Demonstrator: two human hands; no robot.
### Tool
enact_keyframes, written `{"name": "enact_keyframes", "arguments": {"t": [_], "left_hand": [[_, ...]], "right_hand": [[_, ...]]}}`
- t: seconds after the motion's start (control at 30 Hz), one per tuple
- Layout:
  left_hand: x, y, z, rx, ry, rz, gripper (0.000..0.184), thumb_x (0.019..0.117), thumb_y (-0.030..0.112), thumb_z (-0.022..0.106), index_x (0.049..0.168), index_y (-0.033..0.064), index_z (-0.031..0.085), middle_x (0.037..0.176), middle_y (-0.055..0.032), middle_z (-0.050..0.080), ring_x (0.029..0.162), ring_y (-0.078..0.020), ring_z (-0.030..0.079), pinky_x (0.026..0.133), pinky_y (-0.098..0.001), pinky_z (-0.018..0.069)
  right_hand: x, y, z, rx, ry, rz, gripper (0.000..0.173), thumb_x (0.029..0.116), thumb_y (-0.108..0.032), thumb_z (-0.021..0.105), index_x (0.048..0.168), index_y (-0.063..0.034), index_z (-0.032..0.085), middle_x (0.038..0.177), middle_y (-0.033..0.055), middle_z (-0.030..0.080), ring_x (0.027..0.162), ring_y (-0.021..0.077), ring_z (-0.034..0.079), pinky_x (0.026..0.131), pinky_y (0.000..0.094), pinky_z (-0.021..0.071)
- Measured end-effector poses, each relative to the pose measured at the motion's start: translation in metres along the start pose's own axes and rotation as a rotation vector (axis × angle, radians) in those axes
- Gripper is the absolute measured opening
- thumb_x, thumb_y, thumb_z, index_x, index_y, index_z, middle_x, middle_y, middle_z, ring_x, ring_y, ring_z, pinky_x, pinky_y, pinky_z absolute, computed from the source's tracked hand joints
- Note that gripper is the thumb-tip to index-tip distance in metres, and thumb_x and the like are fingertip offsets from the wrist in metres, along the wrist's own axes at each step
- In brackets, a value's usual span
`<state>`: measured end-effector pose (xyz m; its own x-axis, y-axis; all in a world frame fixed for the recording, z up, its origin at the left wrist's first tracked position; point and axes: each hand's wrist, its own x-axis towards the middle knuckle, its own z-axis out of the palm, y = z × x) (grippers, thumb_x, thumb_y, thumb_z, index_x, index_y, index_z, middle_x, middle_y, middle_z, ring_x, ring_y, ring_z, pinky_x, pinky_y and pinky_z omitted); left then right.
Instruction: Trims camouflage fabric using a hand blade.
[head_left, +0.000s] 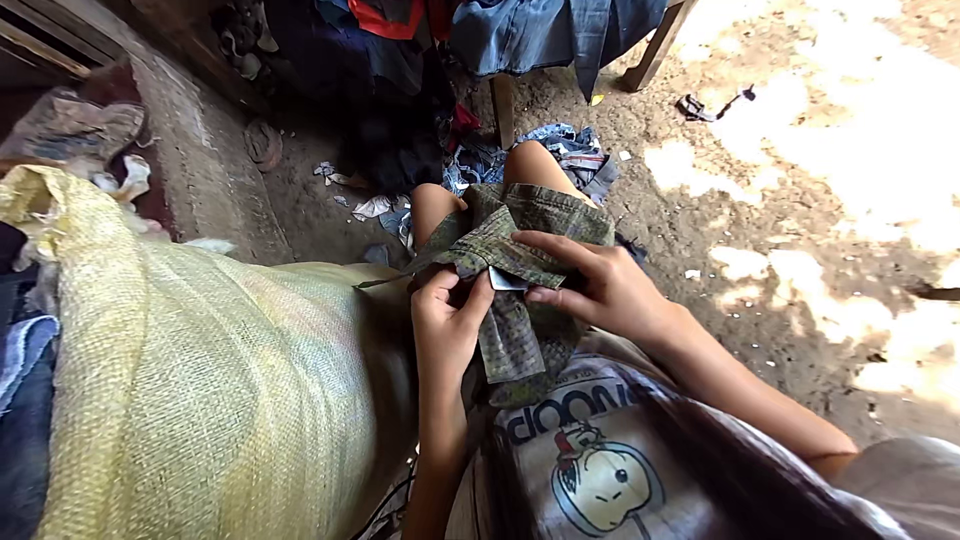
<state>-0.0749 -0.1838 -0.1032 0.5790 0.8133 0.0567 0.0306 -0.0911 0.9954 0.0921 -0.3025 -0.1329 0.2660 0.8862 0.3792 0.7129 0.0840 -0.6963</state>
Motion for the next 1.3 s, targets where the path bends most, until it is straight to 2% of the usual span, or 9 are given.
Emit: {"name": "enact_keyframes", "arguments": {"t": [0.17,0.23,0.33,0.47,0.67,0.73,0.87,1.07,1.3], "left_hand": [[-0.005,0.009,0.006,-0.005,0.0,0.076,0.019,0.0833,-0.006,0.068,0.096,0.0077,0.07,0.085,0.0094,0.073,0.078,0.0032,0.069,0.072,-0.0178,0.0597],[-0.007,0.013,0.009,0.008,0.014,0.116,0.019,0.0826,-0.005,0.07,0.096,0.0083,0.07,0.085,0.0101,0.073,0.079,0.0034,0.069,0.072,-0.0176,0.0597],[-0.007,0.014,0.013,0.018,0.044,0.149,0.016,0.0838,-0.004,0.069,0.095,0.007,0.07,0.084,0.0093,0.072,0.077,0.0035,0.068,0.07,-0.0165,0.0589],[-0.002,0.003,0.018,0.05,0.063,0.101,0.011,0.0866,-0.002,0.069,0.095,0.0047,0.069,0.08,0.0072,0.071,0.072,0.0039,0.066,0.066,-0.0156,0.0572],[0.001,-0.006,0.02,0.221,0.122,0.124,0.006,0.0877,0.005,0.071,0.094,0.0041,0.071,0.08,0.0057,0.069,0.072,0.0049,0.065,0.066,-0.015,0.0558],[0.0,-0.004,0.023,0.225,0.114,0.14,0.008,0.0863,0.004,0.072,0.095,0.0028,0.071,0.082,0.0049,0.071,0.075,0.0053,0.066,0.068,-0.0145,0.0564],[-0.004,-0.003,0.024,0.164,0.106,0.132,0.007,0.0825,0.001,0.069,0.088,0.0047,0.069,0.076,0.007,0.069,0.07,0.0051,0.065,0.064,-0.0149,0.0562],[-0.007,0.0,0.016,-0.012,0.057,0.057,0.016,0.0823,-0.004,0.068,0.091,0.0089,0.071,0.08,0.0096,0.071,0.074,0.0031,0.068,0.069,-0.0179,0.0587],[-0.012,-0.002,0.02,-0.091,0.055,0.051,0.019,0.0813,-0.007,0.067,0.095,0.0067,0.072,0.08,0.0085,0.072,0.073,0.0025,0.067,0.069,-0.0175,0.0584]], "right_hand": [[-0.001,-0.027,-0.027,-0.138,-0.025,0.036,0.06,0.0992,-0.057,0.052,0.14,-0.0145,0.062,0.066,-0.0022,0.058,0.05,0.0092,0.047,0.045,0.0289,0.0378],[-0.004,-0.035,-0.031,-0.064,-0.048,0.099,0.059,0.1017,-0.057,0.048,0.143,-0.0168,0.06,0.061,-0.0053,0.053,0.049,0.0055,0.046,0.046,0.0258,0.038],[-0.002,-0.028,-0.031,0.297,-0.157,0.269,0.054,0.1058,-0.051,0.044,0.151,-0.0202,0.048,0.065,-0.0093,0.056,0.054,-0.0027,0.052,0.05,0.0168,0.0458],[0.006,-0.009,-0.014,0.713,-0.196,0.435,0.044,0.1084,-0.036,0.042,0.149,-0.0179,0.043,0.066,-0.006,0.058,0.052,-0.0004,0.054,0.048,0.0141,0.0447],[-0.004,-0.018,0.0,0.498,-0.041,0.351,0.05,0.104,-0.041,0.053,0.148,-0.0169,0.048,0.065,-0.0074,0.059,0.054,-0.0016,0.055,0.052,0.0162,0.0482],[-0.006,-0.019,0.004,0.474,-0.033,0.314,0.059,0.1004,-0.043,0.059,0.151,-0.0165,0.045,0.071,-0.0061,0.063,0.06,-0.0012,0.059,0.057,0.0181,0.0518],[-0.004,-0.018,0.008,0.386,0.039,0.249,0.058,0.0966,-0.039,0.067,0.147,-0.0158,0.05,0.103,-0.0015,0.071,0.082,0.0008,0.067,0.071,0.0224,0.0578],[-0.004,-0.007,0.007,0.333,-0.005,0.051,0.05,0.0988,-0.035,0.065,0.14,-0.0066,0.058,0.106,0.002,0.072,0.087,0.0011,0.066,0.073,0.0211,0.0569],[-0.006,-0.008,0.016,0.318,0.097,0.033,0.044,0.0985,-0.033,0.066,0.134,-0.0061,0.064,0.116,0.0051,0.072,0.098,0.0051,0.068,0.083,0.0241,0.0562]]}}
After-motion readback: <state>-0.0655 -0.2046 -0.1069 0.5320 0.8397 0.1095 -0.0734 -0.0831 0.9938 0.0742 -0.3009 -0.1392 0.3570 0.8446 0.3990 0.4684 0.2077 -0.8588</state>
